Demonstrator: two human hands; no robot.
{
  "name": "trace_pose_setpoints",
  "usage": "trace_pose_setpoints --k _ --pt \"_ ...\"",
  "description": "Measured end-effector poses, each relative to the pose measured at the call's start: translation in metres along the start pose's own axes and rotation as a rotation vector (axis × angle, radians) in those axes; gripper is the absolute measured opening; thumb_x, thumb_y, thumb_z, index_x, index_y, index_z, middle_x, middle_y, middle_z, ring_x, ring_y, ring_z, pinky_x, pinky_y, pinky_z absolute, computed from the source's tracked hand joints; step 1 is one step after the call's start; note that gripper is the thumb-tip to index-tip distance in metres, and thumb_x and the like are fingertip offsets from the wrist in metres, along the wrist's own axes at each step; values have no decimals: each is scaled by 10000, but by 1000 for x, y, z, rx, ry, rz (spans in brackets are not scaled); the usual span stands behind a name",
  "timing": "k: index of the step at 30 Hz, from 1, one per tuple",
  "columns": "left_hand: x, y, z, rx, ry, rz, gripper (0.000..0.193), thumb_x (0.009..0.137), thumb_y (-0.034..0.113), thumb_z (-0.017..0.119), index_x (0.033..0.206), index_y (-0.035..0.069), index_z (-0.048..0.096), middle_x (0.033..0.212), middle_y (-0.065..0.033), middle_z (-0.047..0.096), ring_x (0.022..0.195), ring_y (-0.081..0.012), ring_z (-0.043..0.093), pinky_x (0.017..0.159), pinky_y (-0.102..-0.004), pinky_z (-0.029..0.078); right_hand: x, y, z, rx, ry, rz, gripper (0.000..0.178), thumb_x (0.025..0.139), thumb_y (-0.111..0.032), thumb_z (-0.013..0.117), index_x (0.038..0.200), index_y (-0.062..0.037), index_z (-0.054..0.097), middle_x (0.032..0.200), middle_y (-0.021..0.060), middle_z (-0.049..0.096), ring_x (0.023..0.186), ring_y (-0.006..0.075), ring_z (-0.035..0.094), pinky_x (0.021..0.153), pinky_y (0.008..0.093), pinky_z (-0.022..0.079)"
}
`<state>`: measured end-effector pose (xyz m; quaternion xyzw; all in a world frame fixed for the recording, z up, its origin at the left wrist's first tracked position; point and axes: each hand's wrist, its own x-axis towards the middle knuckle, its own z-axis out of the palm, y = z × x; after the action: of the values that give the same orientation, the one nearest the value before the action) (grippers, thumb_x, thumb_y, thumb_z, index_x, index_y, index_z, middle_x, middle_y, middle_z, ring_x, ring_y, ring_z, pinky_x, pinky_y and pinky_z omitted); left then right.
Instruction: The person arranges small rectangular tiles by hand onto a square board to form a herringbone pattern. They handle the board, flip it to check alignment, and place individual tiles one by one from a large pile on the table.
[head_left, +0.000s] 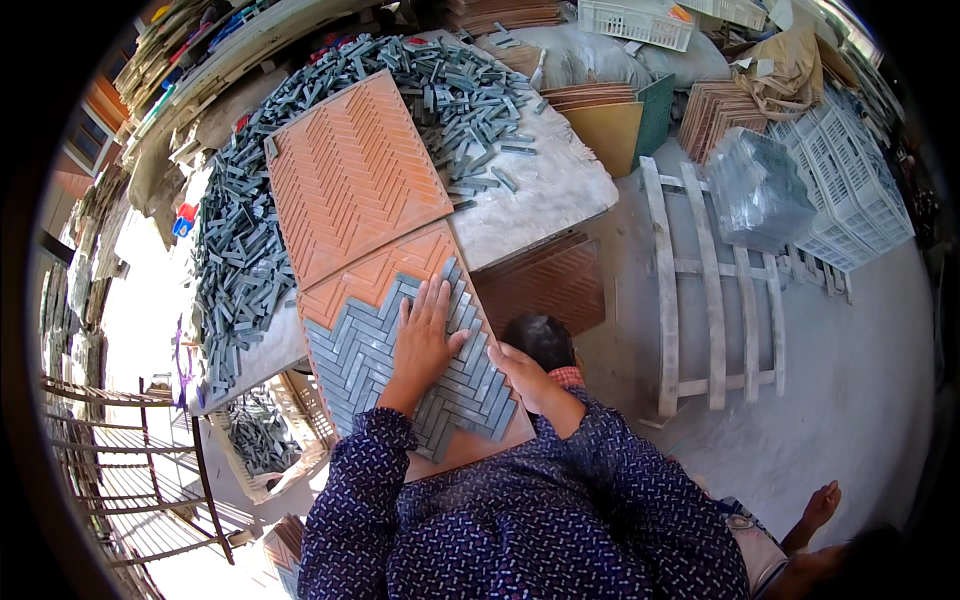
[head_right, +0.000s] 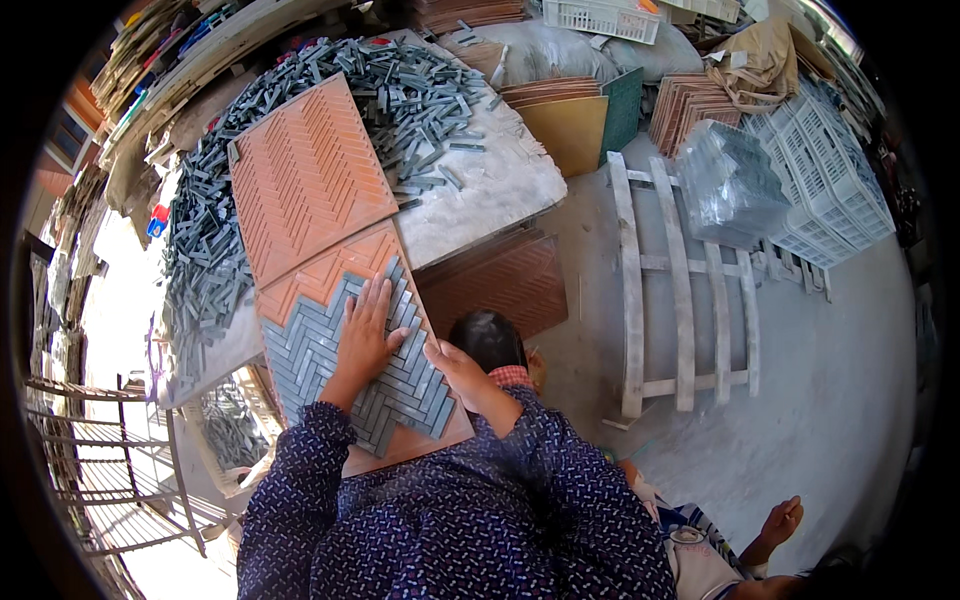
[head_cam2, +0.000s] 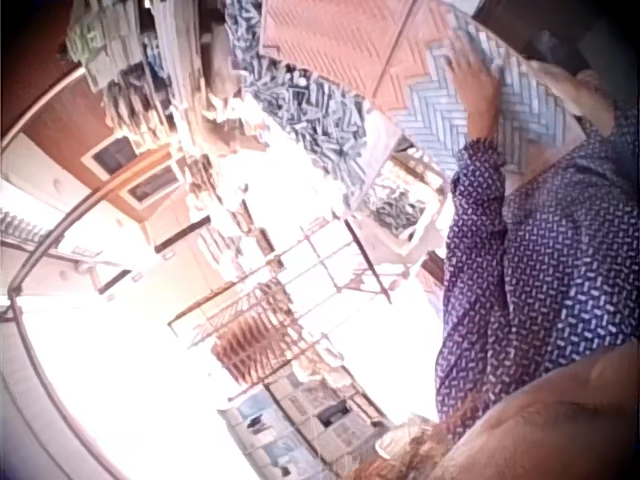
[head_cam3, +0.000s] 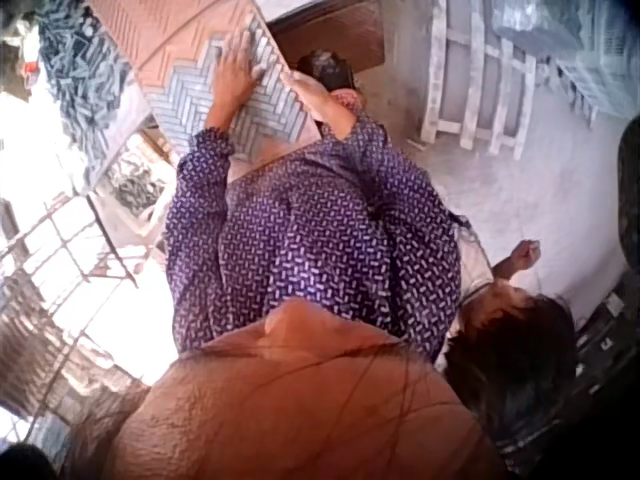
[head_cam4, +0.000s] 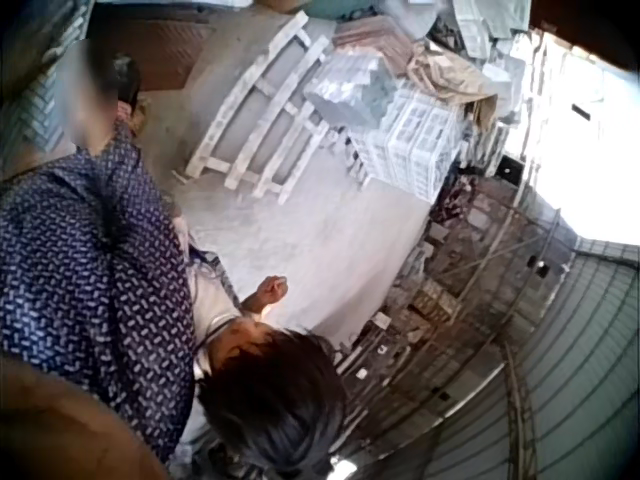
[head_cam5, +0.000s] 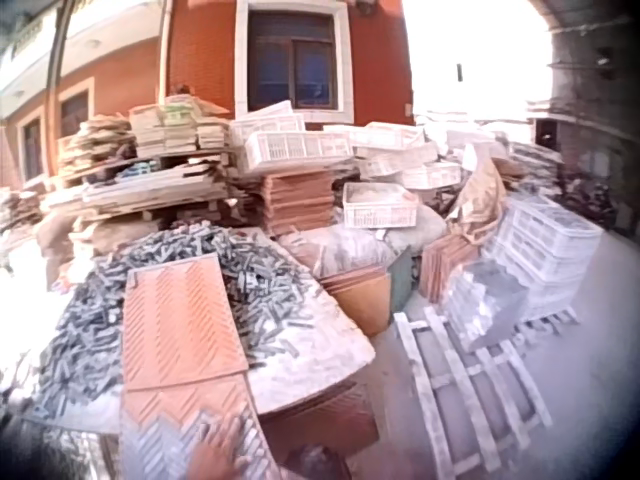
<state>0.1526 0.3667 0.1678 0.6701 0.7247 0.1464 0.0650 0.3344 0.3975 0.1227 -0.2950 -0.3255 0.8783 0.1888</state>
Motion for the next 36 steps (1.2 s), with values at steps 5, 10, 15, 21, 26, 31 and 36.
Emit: trace_pose_setpoints --k 5,10,15,21,26,31,36 --pt "-75 -9 -17 -186 107 -97 671 870 299 560 1420 29 288 1489 -188 243 1382 -360 207 1116 -470 168 -15 -1 -7 -203 -217 -129 783 802 -80 698 1418 -11 219 1373 102 398 1261 178 386 1035 305 329" --pt "-180 -27 -55 -301 321 -301 564 903 252 509 1385 5 354 1456 -216 305 1346 -379 293 1082 -429 265 -31 7 -17 -255 -266 -88 752 787 -7 675 1402 -8 242 1382 105 380 1260 179 375 1048 319 305" --pt "-236 -34 -52 -492 467 -543 468 933 225 482 1343 5 427 1415 -181 390 1314 -321 369 1028 -410 342 -31 12 -16 -371 -126 -77 695 801 11 632 1388 -8 260 1359 102 401 1207 173 412 1016 319 337" --pt "-260 -33 -24 -732 611 -738 528 906 168 541 1383 22 367 1415 -152 392 1298 -291 386 1003 -423 369 -34 10 -6 -275 -127 -91 700 787 -6 663 1379 -30 289 1308 94 443 1207 176 424 1018 319 334" --pt "-271 -36 -1 -968 509 -853 583 893 158 554 1387 -30 307 1297 -189 490 1182 -285 494 988 -360 388 -38 17 -5 -342 -143 -140 694 792 -35 682 1371 -12 298 1315 95 444 1221 186 425 1027 323 331" --pt "-274 -33 -33 -1743 848 -689 566 932 204 499 1377 -67 278 1262 -188 511 1155 -264 518 982 -374 404 -62 12 27 -126 -101 -63 525 914 -152 549 1361 -7 315 1323 97 460 1206 212 460 1027 345 350" --pt "-280 -1 -44 -2183 1081 -438 690 963 510 334 1401 -11 218 1399 -151 352 1309 -281 334 1107 -411 242 -91 21 96 54 -122 74 439 974 -188 435 1360 -27 303 1324 121 454 1218 241 455 1029 396 366"
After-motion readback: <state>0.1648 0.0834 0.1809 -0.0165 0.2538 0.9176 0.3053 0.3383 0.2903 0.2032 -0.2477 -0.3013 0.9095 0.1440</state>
